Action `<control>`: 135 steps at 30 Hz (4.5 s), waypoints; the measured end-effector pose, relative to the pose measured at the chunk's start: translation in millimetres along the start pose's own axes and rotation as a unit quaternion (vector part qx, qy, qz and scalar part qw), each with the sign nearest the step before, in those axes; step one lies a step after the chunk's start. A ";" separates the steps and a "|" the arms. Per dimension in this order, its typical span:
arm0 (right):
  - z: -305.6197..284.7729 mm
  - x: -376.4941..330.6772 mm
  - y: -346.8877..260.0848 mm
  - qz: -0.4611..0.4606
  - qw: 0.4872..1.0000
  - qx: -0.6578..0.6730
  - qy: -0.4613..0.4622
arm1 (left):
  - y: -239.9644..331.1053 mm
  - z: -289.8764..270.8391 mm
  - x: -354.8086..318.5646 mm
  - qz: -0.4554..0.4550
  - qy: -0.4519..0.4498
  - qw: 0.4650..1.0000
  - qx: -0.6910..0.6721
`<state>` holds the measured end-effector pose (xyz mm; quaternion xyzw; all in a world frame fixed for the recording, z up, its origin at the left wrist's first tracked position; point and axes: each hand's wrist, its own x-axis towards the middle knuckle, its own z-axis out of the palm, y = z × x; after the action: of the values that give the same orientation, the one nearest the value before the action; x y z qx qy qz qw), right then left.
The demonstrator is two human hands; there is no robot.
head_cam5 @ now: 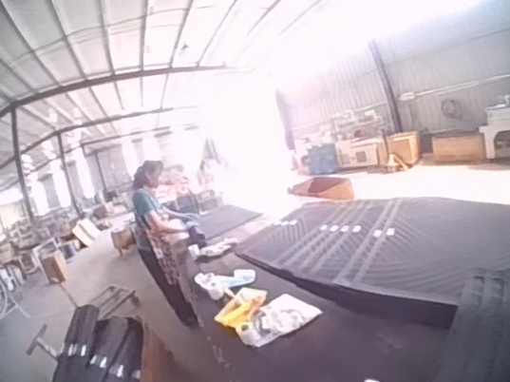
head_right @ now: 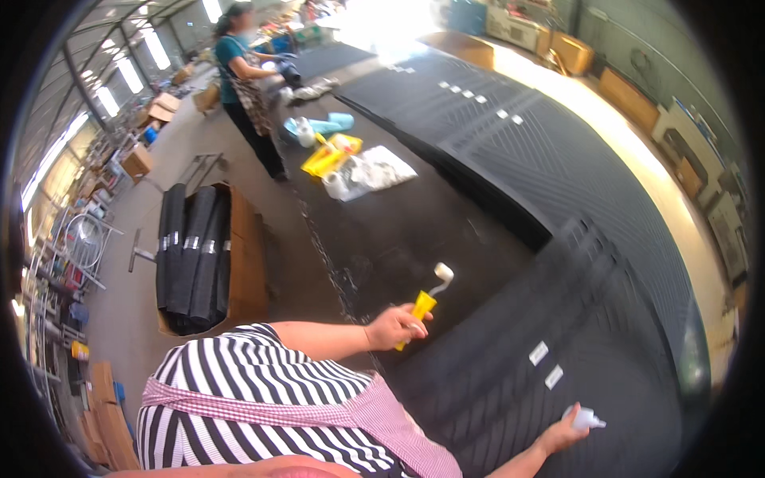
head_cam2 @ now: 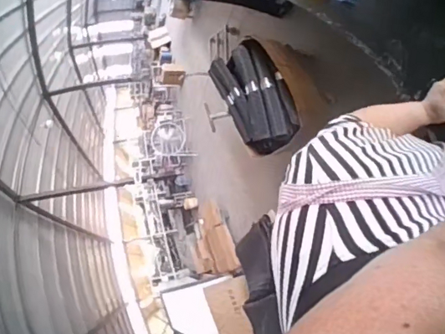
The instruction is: The person applies glue from a bottle onto a large black rubber mat, places small white labels on the glue, and uses a hand roller to press the labels into place. They then lift the mat and place it on a stack with other mats.
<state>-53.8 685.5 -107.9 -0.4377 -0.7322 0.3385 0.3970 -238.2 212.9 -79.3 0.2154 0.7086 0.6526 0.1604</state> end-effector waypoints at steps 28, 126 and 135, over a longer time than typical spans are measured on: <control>92.1 -42.0 -154.3 0.077 0.904 0.302 -0.293 | 5.9 1.2 -0.5 0.080 0.017 0.989 0.124; 117.4 -41.7 -130.2 -0.222 0.937 0.145 -0.229 | 2.1 4.9 1.2 0.106 0.021 0.983 0.145; 117.6 -38.9 -120.8 -0.236 0.945 0.127 -0.186 | 0.9 4.7 1.5 0.101 0.019 0.984 0.145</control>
<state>-190.3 585.9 -70.7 -0.1269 -0.8264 0.4009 0.3746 -237.0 217.7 -78.9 0.2942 0.7731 0.5600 0.0472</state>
